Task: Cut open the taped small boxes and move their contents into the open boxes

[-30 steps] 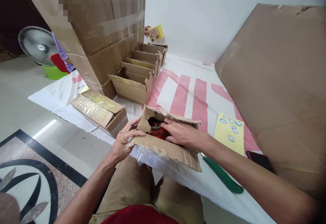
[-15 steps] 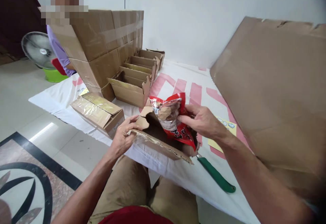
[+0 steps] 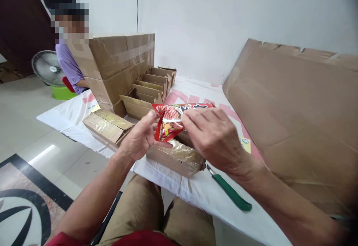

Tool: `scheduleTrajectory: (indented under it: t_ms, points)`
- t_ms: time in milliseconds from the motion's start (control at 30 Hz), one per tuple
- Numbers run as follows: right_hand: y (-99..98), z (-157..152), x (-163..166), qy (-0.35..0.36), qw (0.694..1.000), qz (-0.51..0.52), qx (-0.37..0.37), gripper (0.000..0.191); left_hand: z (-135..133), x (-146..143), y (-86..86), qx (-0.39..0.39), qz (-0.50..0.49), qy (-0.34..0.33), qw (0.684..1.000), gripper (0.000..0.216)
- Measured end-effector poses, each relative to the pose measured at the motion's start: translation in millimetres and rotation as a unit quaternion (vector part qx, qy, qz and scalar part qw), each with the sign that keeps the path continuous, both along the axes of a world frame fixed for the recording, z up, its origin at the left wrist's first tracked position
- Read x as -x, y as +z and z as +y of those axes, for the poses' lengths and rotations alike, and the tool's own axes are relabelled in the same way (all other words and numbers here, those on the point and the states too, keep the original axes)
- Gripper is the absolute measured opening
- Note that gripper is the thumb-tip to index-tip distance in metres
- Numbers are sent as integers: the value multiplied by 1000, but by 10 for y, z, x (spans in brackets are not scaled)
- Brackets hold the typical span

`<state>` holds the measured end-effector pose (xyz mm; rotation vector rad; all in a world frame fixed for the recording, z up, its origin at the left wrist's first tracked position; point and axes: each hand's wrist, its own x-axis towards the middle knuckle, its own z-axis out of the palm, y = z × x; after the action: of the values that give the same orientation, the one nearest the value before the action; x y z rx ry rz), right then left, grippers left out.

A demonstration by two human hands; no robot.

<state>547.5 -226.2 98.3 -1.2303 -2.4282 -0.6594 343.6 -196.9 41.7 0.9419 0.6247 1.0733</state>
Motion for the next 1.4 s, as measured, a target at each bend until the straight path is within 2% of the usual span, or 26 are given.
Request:
scheduleTrajectory:
  t_ms: [67, 133, 200, 267, 333, 400, 433, 467, 500, 600, 733, 833, 900, 1000, 1100, 1200, 1300, 1400]
  points:
    - [-86, -52, 43, 36, 999, -21, -18, 38, -12, -95, -44, 22, -17, 16, 999, 61]
    - [-151, -107, -15, 73, 997, 0, -16, 33, -17, -130, -96, 43, -17, 40, 998, 63]
    - [-185, -150, -157, 69, 994, 88, -6, 38, -5, -118, -135, 46, -15, 57, 997, 63]
    - [-202, -152, -333, 13, 969, 245, 28, 62, 28, -91, -152, 21, -14, 72, 997, 62]
    - [-215, -95, -484, -31, 899, 416, 131, 76, 87, -87, -138, -22, -15, 81, 996, 62]
    - [-213, 5, -567, -18, 801, 537, 263, 75, 174, -118, -81, -74, -20, 77, 994, 61]
    - [-199, 60, -581, 2, 757, 577, 306, 71, 228, -142, -33, -103, -23, 74, 992, 60]
    - [-172, 113, -579, 25, 725, 606, 324, 66, 288, -167, 29, -131, -25, 71, 988, 60]
    - [-131, 163, -567, 48, 707, 628, 321, 61, 352, -190, 104, -159, -24, 68, 985, 59]
    - [51, 292, -521, 103, 694, 661, 266, 48, 546, -229, 390, -222, -11, 64, 973, 63]
    - [279, 431, -539, 133, 702, 667, 211, 45, 706, -255, 767, -255, 2, 89, 963, 66]
    - [360, 495, -587, 139, 712, 661, 193, 45, 730, -294, 935, -272, 21, 112, 956, 62]
    - [373, 511, -613, 142, 707, 664, 196, 44, 731, -317, 967, -277, 31, 116, 953, 59]
    - [333, 493, -644, 141, 698, 667, 217, 44, 733, -334, 880, -273, 35, 99, 956, 58]
    - [199, 414, -684, 138, 687, 666, 255, 48, 692, -328, 633, -263, 28, 76, 961, 62]
    - [-49, 289, -729, 109, 672, 669, 297, 57, 558, -307, 288, -220, 27, 55, 973, 63]
    - [-364, 188, -762, 61, 675, 661, 321, 58, 393, -271, -29, -174, 30, 35, 984, 64]
    - [-593, 200, -755, 22, 679, 653, 334, 50, 323, -213, -199, -156, 41, 12, 987, 61]
